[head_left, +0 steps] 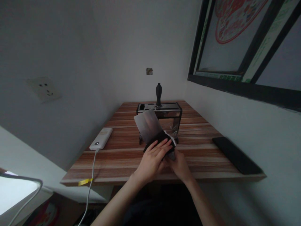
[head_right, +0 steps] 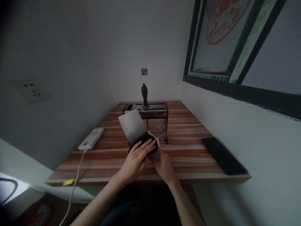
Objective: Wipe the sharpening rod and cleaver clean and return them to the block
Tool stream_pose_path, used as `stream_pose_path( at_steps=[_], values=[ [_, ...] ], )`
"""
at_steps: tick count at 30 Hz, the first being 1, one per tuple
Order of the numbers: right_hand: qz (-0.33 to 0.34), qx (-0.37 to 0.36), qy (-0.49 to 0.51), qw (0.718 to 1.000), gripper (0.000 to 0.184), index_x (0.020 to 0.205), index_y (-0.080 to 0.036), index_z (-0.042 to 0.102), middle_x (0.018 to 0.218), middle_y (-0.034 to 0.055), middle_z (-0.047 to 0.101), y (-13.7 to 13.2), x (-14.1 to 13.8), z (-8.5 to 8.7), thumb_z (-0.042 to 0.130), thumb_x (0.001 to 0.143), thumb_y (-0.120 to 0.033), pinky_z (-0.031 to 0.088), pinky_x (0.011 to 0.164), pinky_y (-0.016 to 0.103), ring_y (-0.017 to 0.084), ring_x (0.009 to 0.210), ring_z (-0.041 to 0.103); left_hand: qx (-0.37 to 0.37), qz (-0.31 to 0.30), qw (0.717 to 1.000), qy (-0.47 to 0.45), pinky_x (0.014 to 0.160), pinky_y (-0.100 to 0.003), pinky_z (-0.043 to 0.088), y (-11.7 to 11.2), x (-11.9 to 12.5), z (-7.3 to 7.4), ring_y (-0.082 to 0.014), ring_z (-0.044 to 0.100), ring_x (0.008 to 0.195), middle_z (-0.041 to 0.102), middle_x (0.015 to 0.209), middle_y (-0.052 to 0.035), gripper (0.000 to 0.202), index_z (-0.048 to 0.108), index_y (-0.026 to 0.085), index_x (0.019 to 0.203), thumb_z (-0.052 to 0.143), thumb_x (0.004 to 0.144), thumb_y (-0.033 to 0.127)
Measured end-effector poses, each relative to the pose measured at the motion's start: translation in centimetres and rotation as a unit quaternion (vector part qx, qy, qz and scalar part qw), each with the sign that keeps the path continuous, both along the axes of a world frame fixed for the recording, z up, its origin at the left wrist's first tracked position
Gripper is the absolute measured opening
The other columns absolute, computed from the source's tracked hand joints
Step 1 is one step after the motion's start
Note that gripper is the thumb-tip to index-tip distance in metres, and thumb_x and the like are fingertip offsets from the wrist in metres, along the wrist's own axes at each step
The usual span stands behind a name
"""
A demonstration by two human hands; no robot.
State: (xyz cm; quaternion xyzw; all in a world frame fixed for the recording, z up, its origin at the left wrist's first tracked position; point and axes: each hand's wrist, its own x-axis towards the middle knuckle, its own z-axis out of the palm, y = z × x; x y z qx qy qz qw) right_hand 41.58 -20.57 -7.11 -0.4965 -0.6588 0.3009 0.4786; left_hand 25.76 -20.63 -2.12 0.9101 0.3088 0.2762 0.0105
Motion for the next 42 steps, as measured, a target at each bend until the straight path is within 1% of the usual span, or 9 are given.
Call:
stream_pose_path(
  at_steps=[3, 7, 14, 20, 23, 27, 34, 39, 42],
  values=[
    [0.002, -0.028, -0.017, 0.999, 0.028, 0.098, -0.017, 0.061, 0.056, -0.0002, 0.062, -0.1, -0.1, 0.1, 0.058, 0.081, -0.040, 0.045, 0.047, 0.023, 0.018, 0.055, 0.062, 0.026, 0.028, 0.999, -0.010, 0.112, -0.039, 0.021, 1.2, -0.6, 1.2, -0.0147, 0.027, 0.136, 0.039, 0.143, -0.0068, 0.054, 0.039, 0.017, 0.132, 0.035, 0.079, 0.003],
    [0.002, -0.025, -0.020, 0.999, 0.030, 0.096, -0.016, 0.061, 0.048, -0.0039, 0.053, -0.1, -0.2, 0.0, 0.059, 0.080, -0.041, 0.036, 0.038, 0.020, 0.013, 0.039, 0.050, 0.062, 0.061, 0.996, -0.027, 0.112, -0.039, 0.020, 2.7, -1.4, 3.0, -0.0154, 0.028, 0.136, 0.040, 0.143, -0.0062, 0.054, 0.039, 0.017, 0.132, 0.033, 0.080, 0.003],
    [-0.011, -0.020, -0.027, 0.999, 0.032, 0.087, -0.016, 0.060, 0.048, -0.0054, 0.048, -0.1, -0.2, -0.3, 0.058, 0.079, -0.047, 0.032, 0.036, 0.020, 0.009, 0.035, 0.043, 0.113, 0.110, 0.987, -0.034, 0.113, -0.040, 0.018, 5.2, -2.4, 5.6, -0.0158, 0.025, 0.137, 0.036, 0.145, -0.0049, 0.053, 0.038, 0.018, 0.133, 0.035, 0.082, 0.005],
    [-0.010, -0.029, -0.020, 0.999, 0.032, 0.086, -0.016, 0.060, 0.043, -0.0076, 0.042, -0.1, -0.2, -0.3, 0.057, 0.080, -0.048, 0.033, 0.037, 0.020, 0.010, 0.034, 0.041, 0.155, 0.122, 0.980, -0.018, 0.113, -0.041, 0.017, 6.2, -2.6, 6.2, -0.0172, 0.022, 0.138, 0.034, 0.146, -0.0059, 0.050, 0.033, 0.018, 0.137, 0.037, 0.088, 0.012],
    [-0.005, -0.031, -0.013, 0.999, 0.031, 0.084, -0.017, 0.059, 0.043, -0.0075, 0.042, -0.1, -0.2, -0.4, 0.057, 0.080, -0.048, 0.032, 0.035, 0.020, 0.009, 0.034, 0.041, 0.174, 0.134, 0.975, -0.013, 0.112, -0.043, 0.017, 6.1, -2.5, 5.7, -0.0186, 0.022, 0.138, 0.034, 0.146, -0.0064, 0.048, 0.030, 0.019, 0.140, 0.036, 0.091, 0.018],
    [-0.002, -0.030, -0.010, 0.999, 0.030, 0.084, -0.017, 0.058, 0.044, -0.0070, 0.043, -0.1, -0.2, -0.4, 0.058, 0.080, -0.047, 0.031, 0.034, 0.019, 0.009, 0.034, 0.041, 0.176, 0.139, 0.975, 0.001, 0.112, -0.042, 0.016, 5.3, -2.1, 4.6, -0.0194, 0.022, 0.138, 0.033, 0.147, -0.0064, 0.050, 0.029, 0.018, 0.141, 0.037, 0.092, 0.018],
    [0.003, -0.020, 0.008, 1.000, 0.029, 0.092, -0.017, 0.060, 0.045, -0.0052, 0.050, -0.1, -0.1, -0.2, 0.058, 0.080, -0.044, 0.038, 0.038, 0.021, 0.012, 0.038, 0.048, 0.153, 0.098, 0.983, 0.036, 0.113, -0.041, 0.017, 3.0, -0.7, 1.3, -0.0198, 0.025, 0.137, 0.035, 0.146, -0.0063, 0.052, 0.030, 0.017, 0.141, 0.039, 0.089, 0.017],
    [-0.006, -0.002, 0.005, 1.000, 0.018, 0.086, -0.017, 0.061, 0.052, 0.0005, 0.060, 0.1, 0.1, -0.5, 0.055, 0.079, -0.033, 0.048, 0.051, 0.026, 0.021, 0.056, 0.063, 0.130, 0.054, 0.987, 0.072, 0.113, -0.038, 0.019, 1.0, 0.5, -1.3, -0.0166, 0.026, 0.137, 0.035, 0.146, -0.0037, 0.050, 0.031, 0.018, 0.140, 0.039, 0.091, 0.021],
    [-0.005, 0.017, -0.003, 1.000, 0.020, 0.090, -0.017, 0.063, 0.070, 0.0073, 0.070, 0.3, 0.3, -0.8, 0.053, 0.076, -0.025, 0.052, 0.062, 0.032, 0.026, 0.076, 0.067, 0.120, 0.041, 0.989, 0.080, 0.113, -0.037, 0.019, 0.2, 0.9, -2.2, -0.0150, 0.026, 0.137, 0.038, 0.144, -0.0034, 0.050, 0.031, 0.018, 0.140, 0.040, 0.090, 0.022]
  ],
)
